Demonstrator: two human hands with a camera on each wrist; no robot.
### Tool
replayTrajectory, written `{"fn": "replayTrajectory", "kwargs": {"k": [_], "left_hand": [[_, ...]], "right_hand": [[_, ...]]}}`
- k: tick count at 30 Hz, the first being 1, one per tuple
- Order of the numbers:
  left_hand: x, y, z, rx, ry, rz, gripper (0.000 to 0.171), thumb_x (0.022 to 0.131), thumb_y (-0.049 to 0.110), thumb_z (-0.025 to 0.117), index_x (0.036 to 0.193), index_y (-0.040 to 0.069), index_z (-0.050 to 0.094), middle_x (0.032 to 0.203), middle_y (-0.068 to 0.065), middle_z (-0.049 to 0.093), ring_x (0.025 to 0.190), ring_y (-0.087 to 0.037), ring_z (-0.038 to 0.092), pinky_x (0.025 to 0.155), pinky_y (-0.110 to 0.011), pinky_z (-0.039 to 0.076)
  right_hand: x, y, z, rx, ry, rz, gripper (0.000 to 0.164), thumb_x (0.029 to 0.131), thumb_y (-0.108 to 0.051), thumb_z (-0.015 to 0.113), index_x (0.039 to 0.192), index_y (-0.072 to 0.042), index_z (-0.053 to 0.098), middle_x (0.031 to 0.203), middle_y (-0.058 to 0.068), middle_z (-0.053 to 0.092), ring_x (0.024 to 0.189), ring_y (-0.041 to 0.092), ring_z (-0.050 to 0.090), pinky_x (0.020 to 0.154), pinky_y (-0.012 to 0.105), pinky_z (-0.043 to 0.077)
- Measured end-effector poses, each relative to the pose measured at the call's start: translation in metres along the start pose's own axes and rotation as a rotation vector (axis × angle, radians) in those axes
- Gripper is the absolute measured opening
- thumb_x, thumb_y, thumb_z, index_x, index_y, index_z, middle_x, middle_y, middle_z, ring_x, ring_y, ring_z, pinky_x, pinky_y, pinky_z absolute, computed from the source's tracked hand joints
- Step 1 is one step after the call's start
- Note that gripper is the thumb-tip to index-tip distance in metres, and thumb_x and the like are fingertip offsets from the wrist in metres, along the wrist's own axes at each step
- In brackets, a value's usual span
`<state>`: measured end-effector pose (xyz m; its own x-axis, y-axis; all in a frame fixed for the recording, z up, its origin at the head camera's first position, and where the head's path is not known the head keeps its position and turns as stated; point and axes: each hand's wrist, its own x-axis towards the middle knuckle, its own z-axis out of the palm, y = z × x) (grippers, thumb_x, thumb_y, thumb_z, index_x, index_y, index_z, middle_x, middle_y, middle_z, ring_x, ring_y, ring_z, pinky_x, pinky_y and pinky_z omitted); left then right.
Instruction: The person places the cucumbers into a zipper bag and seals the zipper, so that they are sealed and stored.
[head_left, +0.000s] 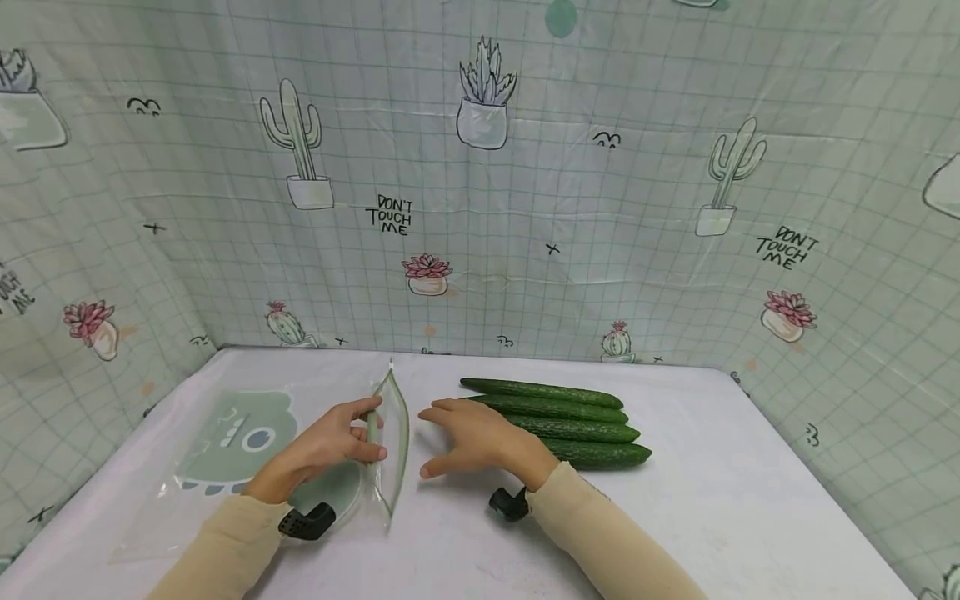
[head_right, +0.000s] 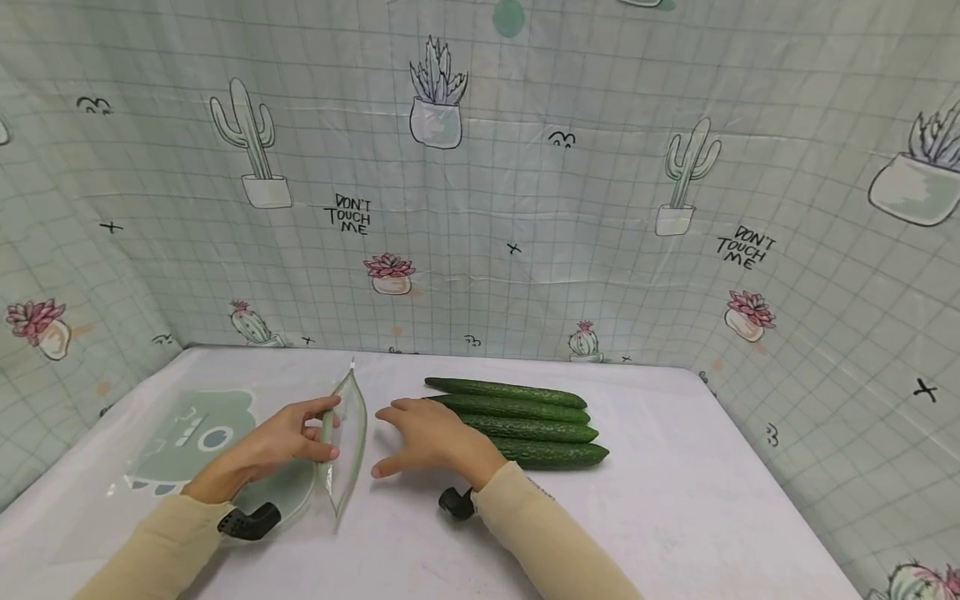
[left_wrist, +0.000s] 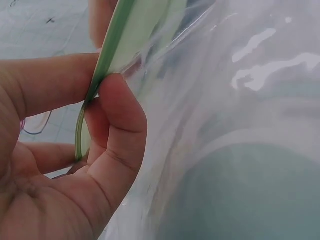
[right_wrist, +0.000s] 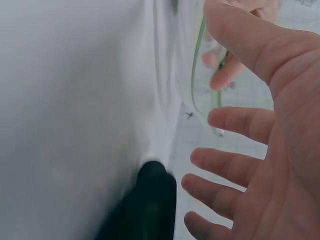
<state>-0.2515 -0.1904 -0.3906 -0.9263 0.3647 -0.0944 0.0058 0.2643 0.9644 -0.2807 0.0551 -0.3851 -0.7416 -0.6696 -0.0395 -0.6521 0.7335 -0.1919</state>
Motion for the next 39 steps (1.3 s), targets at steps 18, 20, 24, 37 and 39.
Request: {"fn": "replayTrajectory", "kwargs": {"k": [18, 20, 24, 37, 39], "left_hand": [[0.001, -0.007, 0.014, 0.138, 0.055, -0.031, 0.092, 0.078, 0.001, 0.076, 0.149, -0.007, 0.018, 0.056, 0.000, 0.043, 0.054, -0.015, 0.044, 0.056, -0.030, 0.042], [0.001, -0.007, 0.016, 0.133, 0.052, -0.028, 0.092, 0.078, 0.000, 0.075, 0.149, -0.007, 0.018, 0.056, -0.001, 0.044, 0.056, -0.017, 0.048, 0.060, -0.033, 0.045], [0.001, -0.007, 0.018, 0.132, 0.050, -0.028, 0.092, 0.078, 0.000, 0.076, 0.149, -0.007, 0.018, 0.055, -0.002, 0.045, 0.058, -0.019, 0.052, 0.063, -0.035, 0.047], [0.004, -0.009, 0.022, 0.165, 0.071, -0.035, 0.091, 0.076, 0.001, 0.077, 0.148, -0.007, 0.023, 0.054, 0.000, 0.041, 0.050, -0.014, 0.041, 0.052, -0.029, 0.038], [0.005, -0.009, 0.022, 0.165, 0.073, -0.038, 0.090, 0.076, 0.001, 0.077, 0.148, -0.006, 0.024, 0.055, -0.001, 0.042, 0.052, -0.015, 0.043, 0.054, -0.030, 0.040]], "right_hand": [[-0.102, 0.068, -0.009, -0.052, 0.163, 0.029, 0.077, 0.077, -0.057, 0.072, 0.140, -0.019, 0.049, 0.135, 0.005, 0.051, 0.121, 0.028, 0.050, 0.093, 0.048, 0.043], [-0.111, 0.076, -0.008, -0.051, 0.178, 0.048, 0.075, 0.076, -0.054, 0.074, 0.138, -0.019, 0.051, 0.130, 0.005, 0.053, 0.115, 0.027, 0.052, 0.089, 0.047, 0.044], [-0.126, 0.091, -0.006, -0.076, 0.205, 0.077, 0.070, 0.074, -0.050, 0.077, 0.133, -0.018, 0.056, 0.118, 0.001, 0.056, 0.105, 0.022, 0.054, 0.080, 0.042, 0.047], [-0.133, 0.101, -0.002, -0.196, 0.217, 0.031, 0.054, 0.074, -0.035, 0.081, 0.121, -0.016, 0.063, 0.107, -0.001, 0.057, 0.089, 0.016, 0.048, 0.070, 0.033, 0.043], [-0.133, 0.101, -0.002, -0.198, 0.224, 0.035, 0.052, 0.075, -0.033, 0.081, 0.120, -0.017, 0.063, 0.106, -0.002, 0.057, 0.087, 0.015, 0.048, 0.069, 0.032, 0.043]]}}
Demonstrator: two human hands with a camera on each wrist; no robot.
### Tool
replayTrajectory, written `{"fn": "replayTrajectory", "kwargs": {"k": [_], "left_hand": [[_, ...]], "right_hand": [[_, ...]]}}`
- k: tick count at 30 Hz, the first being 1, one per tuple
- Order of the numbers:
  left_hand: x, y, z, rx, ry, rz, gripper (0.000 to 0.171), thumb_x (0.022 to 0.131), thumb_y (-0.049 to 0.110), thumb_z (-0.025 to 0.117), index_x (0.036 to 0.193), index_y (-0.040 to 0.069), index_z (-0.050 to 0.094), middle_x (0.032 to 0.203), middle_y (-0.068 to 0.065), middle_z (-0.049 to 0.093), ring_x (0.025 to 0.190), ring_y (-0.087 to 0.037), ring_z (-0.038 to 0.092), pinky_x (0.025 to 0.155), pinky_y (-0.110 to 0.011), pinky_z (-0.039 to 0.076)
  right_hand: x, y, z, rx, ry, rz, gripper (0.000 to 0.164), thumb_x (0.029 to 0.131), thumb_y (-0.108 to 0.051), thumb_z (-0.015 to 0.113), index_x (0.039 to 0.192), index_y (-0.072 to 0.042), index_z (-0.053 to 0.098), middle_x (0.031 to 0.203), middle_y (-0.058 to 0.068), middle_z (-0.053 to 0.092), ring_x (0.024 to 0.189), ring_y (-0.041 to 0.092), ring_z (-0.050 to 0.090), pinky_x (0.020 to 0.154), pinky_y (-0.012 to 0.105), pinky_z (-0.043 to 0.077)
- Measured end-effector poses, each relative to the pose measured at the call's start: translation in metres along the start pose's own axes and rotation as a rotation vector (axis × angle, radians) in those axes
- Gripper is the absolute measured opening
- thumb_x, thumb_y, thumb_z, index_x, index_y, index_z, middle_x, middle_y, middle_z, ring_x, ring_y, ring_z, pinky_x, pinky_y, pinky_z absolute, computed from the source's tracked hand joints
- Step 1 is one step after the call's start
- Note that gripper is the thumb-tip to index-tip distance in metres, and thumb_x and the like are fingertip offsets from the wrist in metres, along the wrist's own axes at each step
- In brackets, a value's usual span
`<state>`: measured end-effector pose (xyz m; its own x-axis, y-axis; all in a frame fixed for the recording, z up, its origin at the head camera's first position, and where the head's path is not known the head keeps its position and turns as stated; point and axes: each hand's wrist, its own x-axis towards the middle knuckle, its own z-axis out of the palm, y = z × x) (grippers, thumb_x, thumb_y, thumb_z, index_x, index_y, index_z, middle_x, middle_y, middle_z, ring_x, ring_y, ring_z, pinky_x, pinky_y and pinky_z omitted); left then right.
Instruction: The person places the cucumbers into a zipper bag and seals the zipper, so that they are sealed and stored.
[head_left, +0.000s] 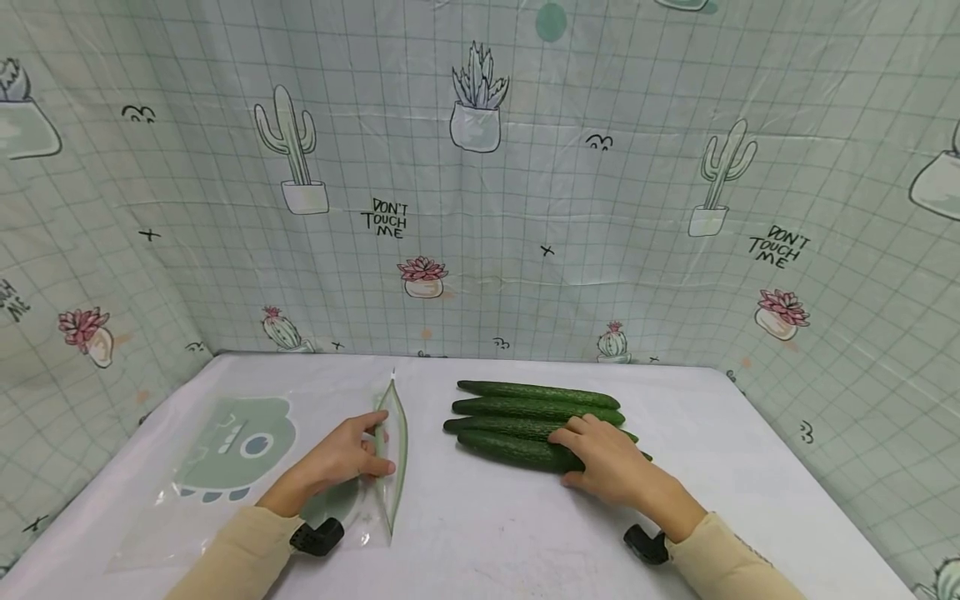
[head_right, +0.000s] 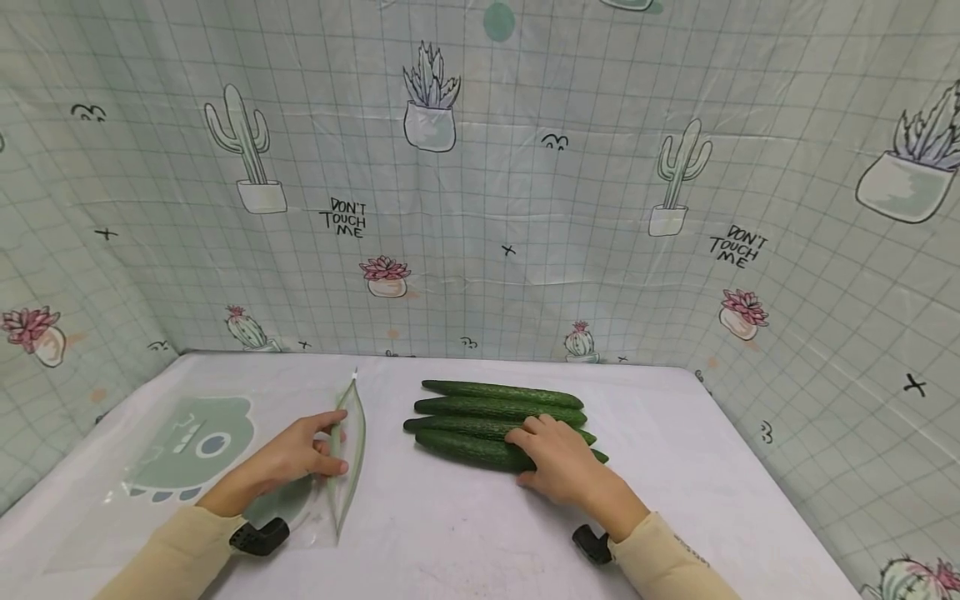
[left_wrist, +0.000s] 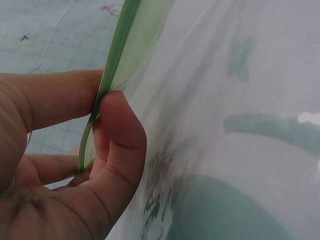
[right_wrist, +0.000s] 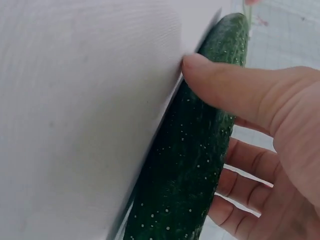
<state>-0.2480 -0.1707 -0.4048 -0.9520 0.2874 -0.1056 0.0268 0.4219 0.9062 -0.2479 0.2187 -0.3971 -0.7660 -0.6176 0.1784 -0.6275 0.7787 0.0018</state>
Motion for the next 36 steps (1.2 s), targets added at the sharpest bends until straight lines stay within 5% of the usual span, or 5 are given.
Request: {"fn": "replayTrajectory", "kwargs": {"k": [22, 29, 36], "left_hand": [[-0.001, -0.001, 0.000, -0.006, 0.009, -0.005, 0.087, 0.076, 0.000, 0.077, 0.147, -0.007, 0.027, 0.070, -0.008, 0.051, 0.056, -0.019, 0.053, 0.060, -0.034, 0.045], [-0.002, 0.000, 0.000, -0.009, -0.004, -0.003, 0.087, 0.077, 0.000, 0.076, 0.147, -0.008, 0.025, 0.052, -0.001, 0.042, 0.052, -0.018, 0.051, 0.054, -0.033, 0.042], [-0.001, 0.002, 0.001, -0.021, -0.006, 0.003, 0.084, 0.079, 0.000, 0.075, 0.147, -0.007, 0.026, 0.051, 0.000, 0.040, 0.052, -0.017, 0.050, 0.054, -0.031, 0.041]], "right_hand": [[0.003, 0.001, 0.001, 0.071, 0.031, -0.062, 0.040, 0.080, -0.026, 0.078, 0.116, -0.017, 0.064, 0.100, -0.005, 0.055, 0.085, 0.012, 0.052, 0.068, 0.032, 0.045], [0.007, -0.011, 0.001, 0.150, -0.017, -0.102, 0.038, 0.085, -0.026, 0.073, 0.119, -0.015, 0.062, 0.102, -0.004, 0.055, 0.087, 0.012, 0.052, 0.070, 0.032, 0.045], [0.016, -0.030, 0.002, 0.205, -0.027, -0.143, 0.038, 0.088, -0.026, 0.070, 0.123, -0.016, 0.059, 0.103, -0.006, 0.053, 0.089, 0.010, 0.050, 0.074, 0.033, 0.044]]}}
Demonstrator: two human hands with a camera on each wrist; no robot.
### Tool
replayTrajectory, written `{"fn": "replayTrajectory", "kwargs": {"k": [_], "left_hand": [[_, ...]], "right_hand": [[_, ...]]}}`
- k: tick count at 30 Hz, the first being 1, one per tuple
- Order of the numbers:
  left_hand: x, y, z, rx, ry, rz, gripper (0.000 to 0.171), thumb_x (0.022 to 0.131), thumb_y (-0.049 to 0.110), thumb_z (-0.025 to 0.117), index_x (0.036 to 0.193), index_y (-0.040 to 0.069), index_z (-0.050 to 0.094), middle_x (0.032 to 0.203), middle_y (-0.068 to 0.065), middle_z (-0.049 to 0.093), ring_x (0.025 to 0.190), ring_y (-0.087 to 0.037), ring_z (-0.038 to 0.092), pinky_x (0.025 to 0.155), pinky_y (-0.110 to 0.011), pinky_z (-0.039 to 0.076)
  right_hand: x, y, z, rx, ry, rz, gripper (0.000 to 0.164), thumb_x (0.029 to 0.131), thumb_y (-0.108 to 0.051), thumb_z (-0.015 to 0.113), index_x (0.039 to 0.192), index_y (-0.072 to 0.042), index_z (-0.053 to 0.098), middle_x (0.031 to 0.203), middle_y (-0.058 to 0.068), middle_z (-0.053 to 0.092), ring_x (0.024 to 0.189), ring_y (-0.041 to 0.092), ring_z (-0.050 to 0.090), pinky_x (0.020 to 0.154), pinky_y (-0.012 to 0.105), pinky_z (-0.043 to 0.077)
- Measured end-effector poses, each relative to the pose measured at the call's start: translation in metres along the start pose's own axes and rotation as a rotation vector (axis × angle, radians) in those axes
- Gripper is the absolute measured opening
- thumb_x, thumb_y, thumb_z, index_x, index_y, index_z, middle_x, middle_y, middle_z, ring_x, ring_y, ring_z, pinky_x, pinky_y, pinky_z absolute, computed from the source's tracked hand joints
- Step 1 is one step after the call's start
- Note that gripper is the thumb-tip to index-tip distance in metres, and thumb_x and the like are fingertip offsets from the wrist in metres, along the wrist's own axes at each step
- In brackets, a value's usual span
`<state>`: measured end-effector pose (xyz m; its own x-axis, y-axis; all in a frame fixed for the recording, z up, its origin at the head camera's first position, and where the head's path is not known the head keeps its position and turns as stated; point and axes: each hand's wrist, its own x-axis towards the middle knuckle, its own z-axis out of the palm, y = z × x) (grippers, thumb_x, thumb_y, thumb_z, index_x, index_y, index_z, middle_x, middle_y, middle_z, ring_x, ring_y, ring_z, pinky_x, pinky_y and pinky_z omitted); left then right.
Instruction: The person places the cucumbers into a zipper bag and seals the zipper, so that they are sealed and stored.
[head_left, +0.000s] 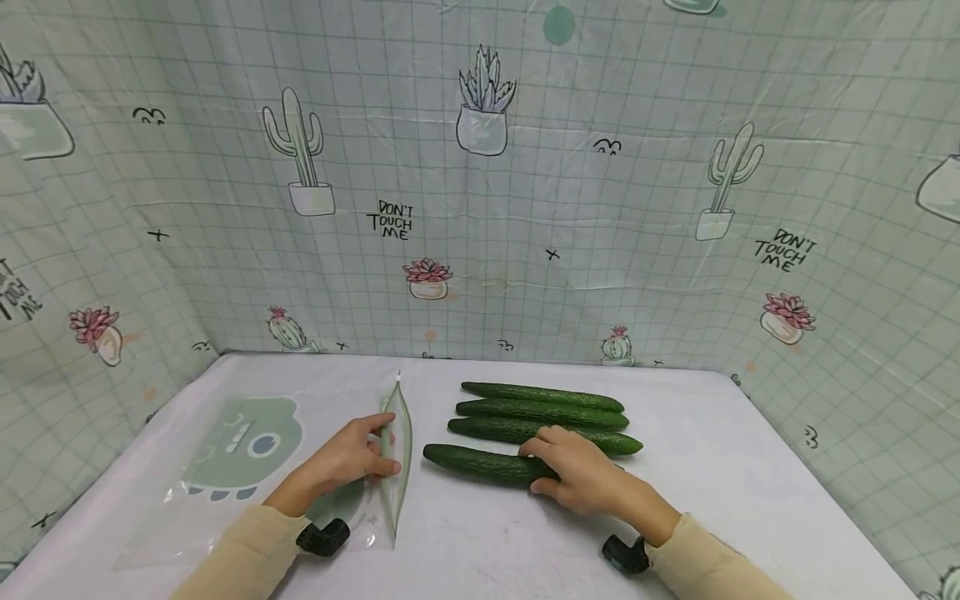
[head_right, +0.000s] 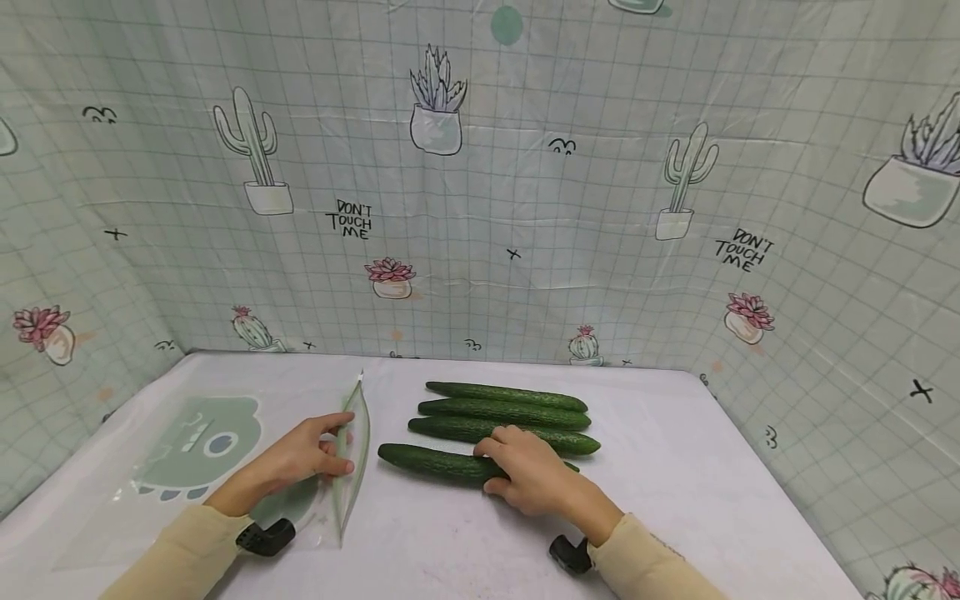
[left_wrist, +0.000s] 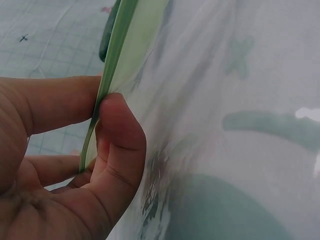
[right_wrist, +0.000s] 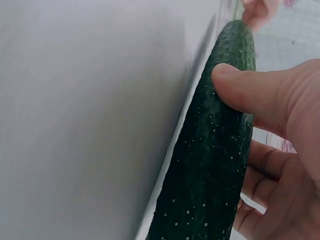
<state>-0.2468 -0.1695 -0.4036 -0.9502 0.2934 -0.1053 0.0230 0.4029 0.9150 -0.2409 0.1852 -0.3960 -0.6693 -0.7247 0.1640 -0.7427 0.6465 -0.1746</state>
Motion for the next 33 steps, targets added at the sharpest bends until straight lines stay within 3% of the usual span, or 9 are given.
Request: {"fn": "replayTrajectory", "kwargs": {"k": [5, 8, 12, 17, 24, 33], "left_hand": [[0.000, 0.001, 0.000, -0.012, -0.006, 0.018, 0.077, 0.083, -0.002, 0.069, 0.146, -0.009, 0.026, 0.057, -0.001, 0.045, 0.055, -0.016, 0.050, 0.057, -0.031, 0.044], [0.000, 0.001, 0.000, -0.031, -0.002, 0.022, 0.075, 0.084, -0.003, 0.068, 0.145, -0.010, 0.026, 0.083, -0.009, 0.056, 0.057, -0.015, 0.049, 0.058, -0.031, 0.046], [-0.001, 0.003, -0.002, -0.088, 0.002, 0.027, 0.075, 0.083, -0.007, 0.067, 0.145, -0.012, 0.025, 0.116, -0.020, 0.047, 0.060, -0.015, 0.047, 0.060, -0.032, 0.048], [-0.002, 0.006, -0.006, -0.128, 0.003, 0.030, 0.076, 0.084, -0.007, 0.066, 0.146, -0.012, 0.023, 0.116, -0.023, 0.045, 0.062, -0.016, 0.045, 0.061, -0.035, 0.048], [0.000, 0.001, -0.001, -0.064, -0.001, 0.013, 0.074, 0.082, -0.006, 0.066, 0.144, -0.011, 0.028, 0.123, -0.024, 0.046, 0.064, -0.018, 0.054, 0.061, -0.036, 0.048], [0.000, 0.000, -0.001, -0.058, 0.013, 0.022, 0.074, 0.080, -0.011, 0.063, 0.145, -0.011, 0.028, 0.117, -0.021, 0.048, 0.059, -0.017, 0.051, 0.058, -0.034, 0.046]], "right_hand": [[0.009, -0.011, 0.004, 0.021, -0.015, -0.030, 0.038, 0.089, -0.028, 0.069, 0.124, -0.017, 0.059, 0.103, -0.007, 0.052, 0.090, 0.009, 0.049, 0.075, 0.031, 0.044], [0.012, -0.015, 0.006, 0.027, -0.030, -0.033, 0.038, 0.089, -0.029, 0.068, 0.125, -0.018, 0.058, 0.103, -0.008, 0.052, 0.090, 0.009, 0.049, 0.075, 0.030, 0.043], [0.014, -0.018, 0.006, 0.023, -0.047, -0.029, 0.038, 0.089, -0.031, 0.068, 0.125, -0.020, 0.058, 0.102, -0.008, 0.051, 0.089, 0.008, 0.048, 0.075, 0.030, 0.043], [0.014, -0.018, 0.005, 0.016, -0.050, -0.025, 0.038, 0.089, -0.030, 0.068, 0.124, -0.019, 0.058, 0.103, -0.008, 0.052, 0.089, 0.009, 0.048, 0.076, 0.031, 0.043], [0.018, -0.021, 0.002, 0.031, -0.015, -0.053, 0.038, 0.090, -0.031, 0.067, 0.125, -0.019, 0.056, 0.105, -0.008, 0.052, 0.088, 0.008, 0.046, 0.074, 0.029, 0.042], [0.024, -0.025, 0.002, -0.005, -0.008, -0.067, 0.038, 0.090, -0.029, 0.068, 0.124, -0.017, 0.058, 0.106, -0.005, 0.053, 0.090, 0.010, 0.049, 0.075, 0.031, 0.044]]}}
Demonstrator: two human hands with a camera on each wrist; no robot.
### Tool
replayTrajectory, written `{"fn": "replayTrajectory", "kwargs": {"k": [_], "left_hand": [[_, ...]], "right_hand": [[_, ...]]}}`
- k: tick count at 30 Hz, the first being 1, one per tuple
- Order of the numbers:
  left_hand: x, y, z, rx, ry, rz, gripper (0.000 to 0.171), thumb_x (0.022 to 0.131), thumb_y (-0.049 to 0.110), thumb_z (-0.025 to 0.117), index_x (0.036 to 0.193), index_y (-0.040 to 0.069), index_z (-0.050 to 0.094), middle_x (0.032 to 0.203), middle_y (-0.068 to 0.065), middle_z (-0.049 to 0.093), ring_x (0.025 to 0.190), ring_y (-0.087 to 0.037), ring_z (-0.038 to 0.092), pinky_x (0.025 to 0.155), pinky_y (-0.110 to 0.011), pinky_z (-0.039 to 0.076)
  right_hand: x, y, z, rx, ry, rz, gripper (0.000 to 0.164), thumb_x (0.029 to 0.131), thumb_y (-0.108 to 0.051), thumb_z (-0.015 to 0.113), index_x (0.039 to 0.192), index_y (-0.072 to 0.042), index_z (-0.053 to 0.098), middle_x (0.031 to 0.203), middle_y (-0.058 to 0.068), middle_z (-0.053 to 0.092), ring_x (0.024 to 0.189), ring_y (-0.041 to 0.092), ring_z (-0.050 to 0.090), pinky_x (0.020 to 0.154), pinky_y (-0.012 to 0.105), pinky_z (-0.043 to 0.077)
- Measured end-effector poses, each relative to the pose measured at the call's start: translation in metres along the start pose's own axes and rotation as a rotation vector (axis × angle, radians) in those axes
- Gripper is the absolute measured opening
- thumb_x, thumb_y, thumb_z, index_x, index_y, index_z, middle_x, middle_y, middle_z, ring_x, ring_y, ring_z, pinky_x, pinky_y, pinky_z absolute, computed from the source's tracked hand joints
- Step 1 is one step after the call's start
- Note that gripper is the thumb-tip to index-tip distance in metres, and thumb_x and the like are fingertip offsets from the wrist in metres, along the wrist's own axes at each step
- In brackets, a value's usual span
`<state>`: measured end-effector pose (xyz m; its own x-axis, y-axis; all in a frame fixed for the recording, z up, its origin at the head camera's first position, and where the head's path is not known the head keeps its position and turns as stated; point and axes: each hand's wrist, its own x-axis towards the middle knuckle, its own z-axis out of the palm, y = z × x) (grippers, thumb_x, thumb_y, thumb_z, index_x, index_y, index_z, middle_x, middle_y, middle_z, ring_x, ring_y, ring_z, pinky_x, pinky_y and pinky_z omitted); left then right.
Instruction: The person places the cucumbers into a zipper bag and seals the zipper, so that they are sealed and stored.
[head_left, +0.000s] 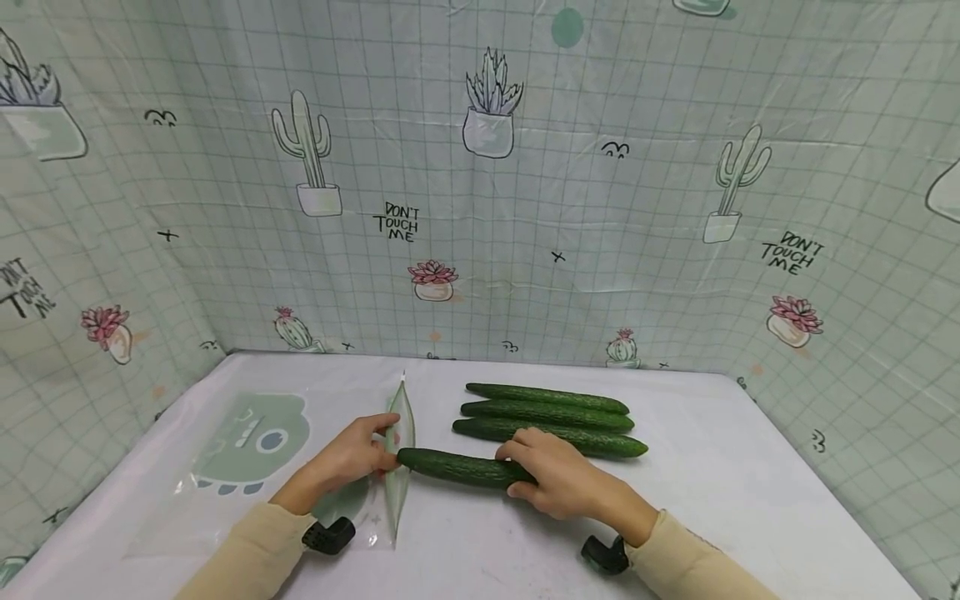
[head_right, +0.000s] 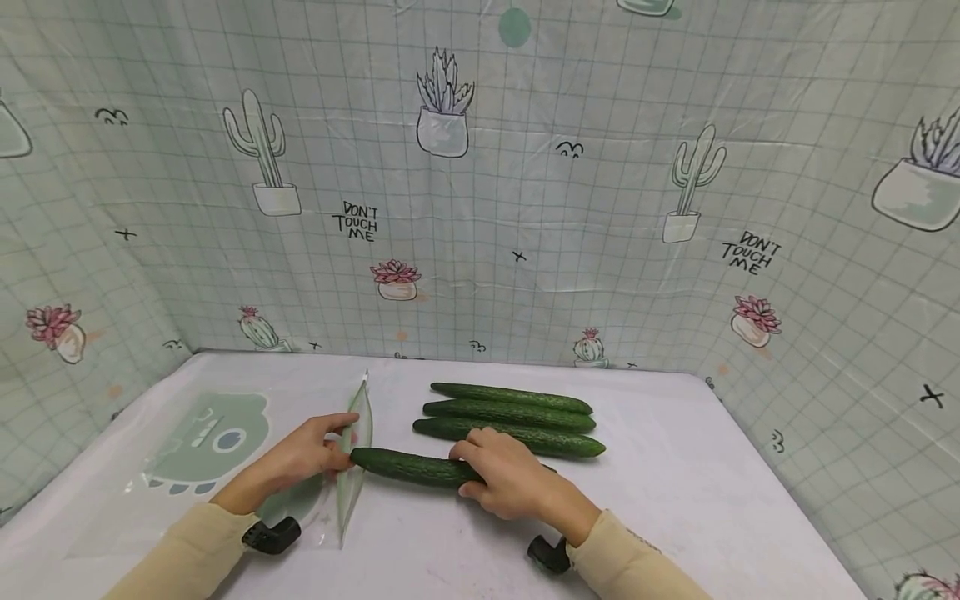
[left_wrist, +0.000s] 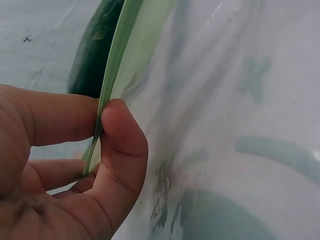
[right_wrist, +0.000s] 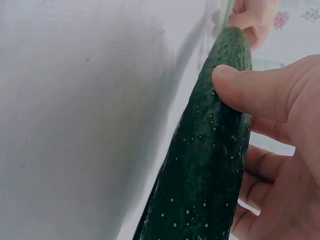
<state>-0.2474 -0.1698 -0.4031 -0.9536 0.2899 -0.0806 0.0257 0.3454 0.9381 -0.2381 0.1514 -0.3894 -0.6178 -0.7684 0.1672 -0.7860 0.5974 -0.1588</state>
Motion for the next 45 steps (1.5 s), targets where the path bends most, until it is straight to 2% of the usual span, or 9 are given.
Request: {"fn": "replayTrajectory", "kwargs": {"k": [6, 14, 22, 29, 37, 45], "left_hand": [[-0.001, 0.004, -0.003, -0.016, 0.048, -0.011, 0.071, 0.084, -0.009, 0.064, 0.145, -0.010, 0.028, 0.118, -0.022, 0.047, 0.060, -0.017, 0.050, 0.060, -0.034, 0.048], [-0.002, 0.010, -0.003, -0.053, 0.083, 0.011, 0.071, 0.086, -0.006, 0.064, 0.145, -0.011, 0.025, 0.113, -0.022, 0.047, 0.068, -0.019, 0.056, 0.064, -0.036, 0.052], [-0.001, 0.015, 0.002, -0.133, 0.159, 0.004, 0.073, 0.085, -0.010, 0.062, 0.147, -0.011, 0.022, 0.120, -0.026, 0.043, 0.067, -0.023, 0.058, 0.065, -0.037, 0.054], [-0.002, 0.021, 0.006, -0.116, 0.230, 0.018, 0.072, 0.084, -0.010, 0.063, 0.146, -0.010, 0.025, 0.120, -0.028, 0.046, 0.061, -0.020, 0.060, 0.064, -0.039, 0.054], [-0.002, 0.023, 0.005, -0.101, 0.233, 0.021, 0.071, 0.086, -0.008, 0.063, 0.146, -0.008, 0.027, 0.124, -0.028, 0.044, 0.064, -0.022, 0.060, 0.065, -0.040, 0.054], [-0.004, 0.024, 0.000, -0.112, 0.205, 0.013, 0.071, 0.085, -0.010, 0.062, 0.147, -0.008, 0.026, 0.129, -0.029, 0.040, 0.067, -0.022, 0.060, 0.063, -0.038, 0.054]], "right_hand": [[-0.001, 0.000, 0.000, -0.023, -0.024, 0.007, 0.037, 0.089, -0.030, 0.068, 0.123, -0.018, 0.059, 0.102, -0.006, 0.052, 0.086, 0.009, 0.046, 0.072, 0.029, 0.042], [0.006, -0.006, 0.003, -0.038, -0.035, -0.050, 0.037, 0.088, -0.030, 0.070, 0.122, -0.018, 0.059, 0.097, -0.008, 0.050, 0.082, 0.008, 0.043, 0.072, 0.025, 0.040], [0.028, -0.023, 0.003, -0.084, -0.040, -0.101, 0.038, 0.088, -0.032, 0.070, 0.122, -0.018, 0.060, 0.098, -0.006, 0.052, 0.084, 0.009, 0.044, 0.075, 0.025, 0.040], [0.052, -0.040, 0.011, -0.039, -0.071, -0.096, 0.037, 0.088, -0.032, 0.069, 0.122, -0.019, 0.060, 0.100, -0.007, 0.053, 0.089, 0.008, 0.049, 0.077, 0.024, 0.043], [0.071, -0.050, 0.025, 0.004, -0.072, -0.103, 0.038, 0.086, -0.035, 0.071, 0.120, -0.020, 0.062, 0.095, -0.009, 0.054, 0.079, 0.003, 0.045, 0.069, 0.020, 0.039], [0.065, -0.046, 0.020, -0.072, -0.082, -0.049, 0.045, 0.079, -0.042, 0.076, 0.120, -0.027, 0.065, 0.105, -0.012, 0.062, 0.078, 0.007, 0.040, 0.066, 0.020, 0.037]]}}
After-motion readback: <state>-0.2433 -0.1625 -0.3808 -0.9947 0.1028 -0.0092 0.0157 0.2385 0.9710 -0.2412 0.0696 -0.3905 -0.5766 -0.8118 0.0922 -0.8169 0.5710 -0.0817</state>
